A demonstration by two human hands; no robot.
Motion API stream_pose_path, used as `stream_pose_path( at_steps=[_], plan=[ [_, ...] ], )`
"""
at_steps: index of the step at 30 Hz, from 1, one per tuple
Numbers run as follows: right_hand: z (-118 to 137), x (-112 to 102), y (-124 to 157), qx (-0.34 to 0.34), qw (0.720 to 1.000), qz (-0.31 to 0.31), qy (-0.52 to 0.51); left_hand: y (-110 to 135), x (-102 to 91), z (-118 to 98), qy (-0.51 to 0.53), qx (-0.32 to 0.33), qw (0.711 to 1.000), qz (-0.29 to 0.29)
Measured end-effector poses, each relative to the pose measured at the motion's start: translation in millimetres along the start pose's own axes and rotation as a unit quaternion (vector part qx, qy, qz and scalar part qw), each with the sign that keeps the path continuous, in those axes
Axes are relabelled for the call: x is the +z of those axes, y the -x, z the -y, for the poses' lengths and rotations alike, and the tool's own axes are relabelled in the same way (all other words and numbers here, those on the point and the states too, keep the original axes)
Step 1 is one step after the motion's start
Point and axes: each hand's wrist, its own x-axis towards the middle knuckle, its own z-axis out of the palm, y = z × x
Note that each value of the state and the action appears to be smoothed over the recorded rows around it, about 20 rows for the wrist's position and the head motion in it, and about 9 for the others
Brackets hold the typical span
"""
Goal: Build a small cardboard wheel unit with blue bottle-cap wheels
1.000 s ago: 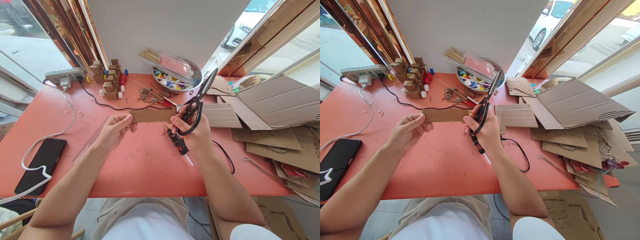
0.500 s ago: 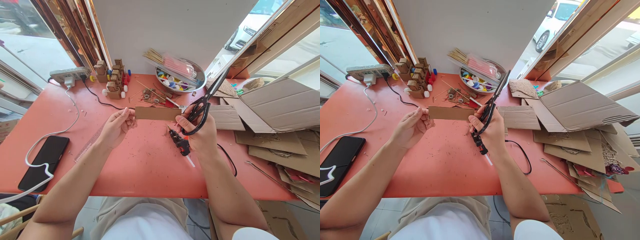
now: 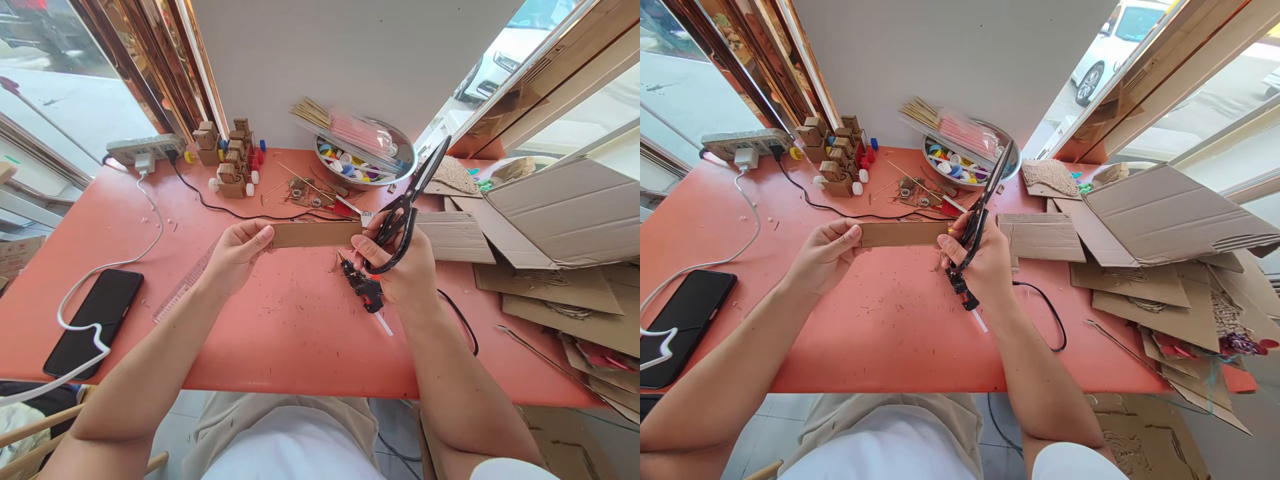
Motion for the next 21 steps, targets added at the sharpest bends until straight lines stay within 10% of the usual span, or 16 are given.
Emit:
stream_pose_path(
  at_steps=[13, 21],
  plan=[
    [-6, 19, 7, 0.007, 0.998, -0.048, -0.025, 7, 11.3, 13, 0.07, 0.001, 0.997, -0.03],
    [-8, 19, 13, 0.1, 0.953, 0.285, 0.031, 0, 1.4, 8, 0.005, 0.058, 0.993, -0.099]
  ],
)
